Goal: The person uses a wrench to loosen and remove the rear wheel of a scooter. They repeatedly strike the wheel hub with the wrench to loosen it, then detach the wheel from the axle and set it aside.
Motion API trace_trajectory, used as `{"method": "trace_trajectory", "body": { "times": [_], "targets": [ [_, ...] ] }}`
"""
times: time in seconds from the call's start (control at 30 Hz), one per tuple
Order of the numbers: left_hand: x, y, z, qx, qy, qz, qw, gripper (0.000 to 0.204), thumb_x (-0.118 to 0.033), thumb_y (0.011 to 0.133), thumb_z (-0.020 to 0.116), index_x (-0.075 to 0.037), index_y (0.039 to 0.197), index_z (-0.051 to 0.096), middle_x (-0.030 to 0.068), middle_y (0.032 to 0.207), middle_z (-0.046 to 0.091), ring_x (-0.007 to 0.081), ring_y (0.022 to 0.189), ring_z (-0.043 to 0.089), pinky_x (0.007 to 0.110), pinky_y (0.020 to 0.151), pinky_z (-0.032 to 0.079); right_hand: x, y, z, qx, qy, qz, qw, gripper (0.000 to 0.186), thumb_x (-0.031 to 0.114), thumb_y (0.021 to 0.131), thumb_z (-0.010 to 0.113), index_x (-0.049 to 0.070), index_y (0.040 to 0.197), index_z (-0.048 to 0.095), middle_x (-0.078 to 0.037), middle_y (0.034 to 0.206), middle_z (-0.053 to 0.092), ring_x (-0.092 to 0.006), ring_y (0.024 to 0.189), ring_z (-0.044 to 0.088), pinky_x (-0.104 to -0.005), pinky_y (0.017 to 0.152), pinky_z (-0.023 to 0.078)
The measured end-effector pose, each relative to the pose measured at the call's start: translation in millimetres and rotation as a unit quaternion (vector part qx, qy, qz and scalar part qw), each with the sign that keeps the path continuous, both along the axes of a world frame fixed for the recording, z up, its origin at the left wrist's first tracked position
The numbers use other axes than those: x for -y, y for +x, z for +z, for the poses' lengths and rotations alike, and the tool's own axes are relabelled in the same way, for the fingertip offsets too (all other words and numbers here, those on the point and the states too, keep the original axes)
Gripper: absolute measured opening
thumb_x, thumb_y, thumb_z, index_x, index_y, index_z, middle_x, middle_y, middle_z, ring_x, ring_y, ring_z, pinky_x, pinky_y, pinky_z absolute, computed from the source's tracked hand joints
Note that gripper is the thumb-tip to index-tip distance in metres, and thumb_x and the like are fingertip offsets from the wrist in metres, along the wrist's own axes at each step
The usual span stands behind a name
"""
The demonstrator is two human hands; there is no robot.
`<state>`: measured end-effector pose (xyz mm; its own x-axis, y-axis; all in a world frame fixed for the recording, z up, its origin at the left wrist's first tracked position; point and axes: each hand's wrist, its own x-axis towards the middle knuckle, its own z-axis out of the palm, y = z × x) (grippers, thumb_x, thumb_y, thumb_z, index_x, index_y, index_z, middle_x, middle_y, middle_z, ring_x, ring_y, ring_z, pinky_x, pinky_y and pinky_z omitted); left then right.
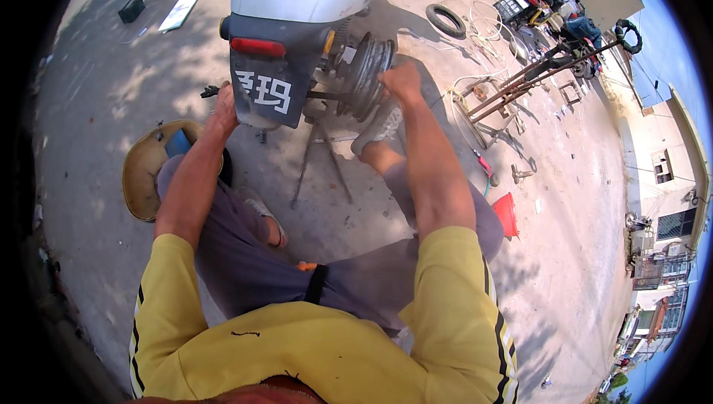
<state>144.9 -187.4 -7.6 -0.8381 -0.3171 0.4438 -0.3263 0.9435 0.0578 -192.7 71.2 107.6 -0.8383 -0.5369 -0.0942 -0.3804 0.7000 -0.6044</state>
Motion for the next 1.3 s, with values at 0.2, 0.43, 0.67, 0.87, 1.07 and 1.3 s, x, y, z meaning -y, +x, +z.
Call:
{"method": "trace_trajectory", "body": {
  "times": [0.2, 0.43, 0.67, 0.87, 1.07, 1.3],
  "targets": [
    [-1, 6, -1, -0.017, 0.007, -0.034, 0.999, 0.026, -0.023, 0.077, 0.073, -0.015, 0.101, 0.075, 0.0083, 0.103, 0.075, 0.0277, 0.101, 0.069, 0.046, 0.083, 0.05, -6, 1, -12, 0.019, -0.052, -0.006, 0.998, 0.027, 0.024, 0.074, 0.077, -0.004, 0.073, 0.076, -0.016, 0.066, 0.072, -0.0281, 0.065, 0.075, -0.0395, 0.072, 0.059],
    [21, 4, -51, -0.053, -0.056, -0.114, 0.99, 0.035, -0.017, 0.088, 0.068, -0.011, 0.123, 0.07, 0.0097, 0.126, 0.07, 0.0274, 0.121, 0.063, 0.042, 0.103, 0.05, 2, 7, -7, 0.02, -0.095, 0.05, 0.994, 0.024, 0.02, 0.078, 0.077, -0.004, 0.078, 0.076, -0.016, 0.065, 0.071, -0.0279, 0.066, 0.074, -0.0406, 0.07, 0.058],
    [-10, 10, -59, -0.023, 0.092, -0.124, 0.988, 0.041, -0.014, 0.091, 0.068, -0.014, 0.132, 0.067, 0.0117, 0.134, 0.066, 0.0316, 0.126, 0.06, 0.042, 0.108, 0.048, -29, 8, -50, 0.067, -0.181, 0.033, 0.981, 0.039, 0.028, 0.086, 0.077, -0.008, 0.103, 0.074, -0.02, 0.083, 0.076, -0.0272, 0.082, 0.075, -0.0373, 0.078, 0.056],
    [-37, 25, -34, -0.025, -0.031, -0.125, 0.991, 0.039, -0.009, 0.091, 0.066, -0.012, 0.13, 0.067, 0.014, 0.131, 0.066, 0.0324, 0.126, 0.06, 0.044, 0.108, 0.047, -101, 91, -124, 0.16, -0.338, -0.1, 0.922, 0.046, 0.021, 0.098, 0.068, -0.009, 0.132, 0.064, -0.016, 0.109, 0.075, -0.0217, 0.096, 0.071, -0.0338, 0.087, 0.054],
    [-23, 11, -35, -0.11, 0.144, -0.135, 0.974, 0.037, -0.005, 0.089, 0.069, -0.007, 0.126, 0.068, 0.0139, 0.127, 0.068, 0.033, 0.119, 0.063, 0.045, 0.101, 0.05, -134, 180, -164, 0.328, -0.259, -0.113, 0.901, 0.044, 0.018, 0.101, 0.066, -0.006, 0.137, 0.062, -0.015, 0.11, 0.073, -0.0199, 0.092, 0.069, -0.0342, 0.082, 0.053],
    [-10, 13, -56, -0.124, 0.296, -0.128, 0.938, 0.041, -0.011, 0.095, 0.065, -0.009, 0.136, 0.061, 0.0111, 0.136, 0.063, 0.0287, 0.127, 0.058, 0.042, 0.109, 0.046, -116, 214, -160, 0.371, -0.261, -0.088, 0.887, 0.049, 0.02, 0.099, 0.067, -0.009, 0.138, 0.059, -0.014, 0.11, 0.073, -0.0194, 0.095, 0.067, -0.035, 0.085, 0.052]
  ]
}}
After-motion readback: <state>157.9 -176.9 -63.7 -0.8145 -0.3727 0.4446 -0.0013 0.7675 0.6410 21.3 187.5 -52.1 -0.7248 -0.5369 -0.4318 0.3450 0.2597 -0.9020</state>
